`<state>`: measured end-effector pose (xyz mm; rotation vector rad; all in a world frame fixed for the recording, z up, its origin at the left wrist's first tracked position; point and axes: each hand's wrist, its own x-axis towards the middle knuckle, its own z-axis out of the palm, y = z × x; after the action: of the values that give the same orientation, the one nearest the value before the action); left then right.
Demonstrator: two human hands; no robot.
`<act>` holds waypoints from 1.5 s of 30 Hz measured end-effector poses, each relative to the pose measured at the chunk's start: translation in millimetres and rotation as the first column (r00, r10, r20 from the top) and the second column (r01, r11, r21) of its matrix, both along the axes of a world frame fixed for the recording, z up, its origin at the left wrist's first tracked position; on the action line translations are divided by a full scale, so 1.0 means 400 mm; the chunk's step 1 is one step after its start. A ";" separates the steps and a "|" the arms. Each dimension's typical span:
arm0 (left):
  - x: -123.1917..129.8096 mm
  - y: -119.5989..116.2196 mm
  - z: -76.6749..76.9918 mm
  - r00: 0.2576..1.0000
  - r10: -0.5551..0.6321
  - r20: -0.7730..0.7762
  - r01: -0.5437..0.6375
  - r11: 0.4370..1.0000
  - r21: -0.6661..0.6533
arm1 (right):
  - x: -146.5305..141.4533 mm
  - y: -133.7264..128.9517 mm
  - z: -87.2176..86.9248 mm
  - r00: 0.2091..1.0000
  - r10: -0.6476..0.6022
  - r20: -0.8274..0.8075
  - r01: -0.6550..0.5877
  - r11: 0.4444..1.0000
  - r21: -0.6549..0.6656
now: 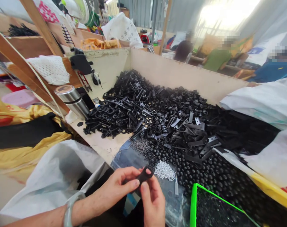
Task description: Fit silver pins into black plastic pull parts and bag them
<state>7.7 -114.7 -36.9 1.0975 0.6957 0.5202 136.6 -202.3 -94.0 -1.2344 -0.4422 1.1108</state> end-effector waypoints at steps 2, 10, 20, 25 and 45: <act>-0.010 0.008 0.013 0.998 -0.049 -0.029 0.050 0.997 0.058 | -0.007 0.002 0.012 1.000 0.028 -0.003 -0.028 0.998 -0.053; -0.039 -0.004 0.002 0.961 -0.075 -0.267 0.122 0.978 0.167 | 0.000 0.019 0.021 0.983 0.185 -0.002 -0.184 0.980 -0.080; -0.032 0.031 0.031 0.997 0.024 0.079 -0.024 1.000 -0.003 | -0.031 0.030 0.094 0.986 0.116 -0.122 -0.105 0.990 0.099; -0.055 0.062 -0.012 0.980 -0.170 -0.106 0.196 0.924 0.328 | -0.009 0.018 0.068 0.991 0.133 0.017 -0.132 0.990 -0.046; 0.322 0.183 -0.038 0.801 0.140 -0.582 0.589 -0.016 0.808 | 0.134 -0.094 0.004 0.194 -0.053 0.980 0.107 0.994 0.032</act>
<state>136.6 -41.5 -52.2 2.8753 0.4626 0.3285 190.3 -240.0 -92.2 -1.9126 -1.3313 0.0107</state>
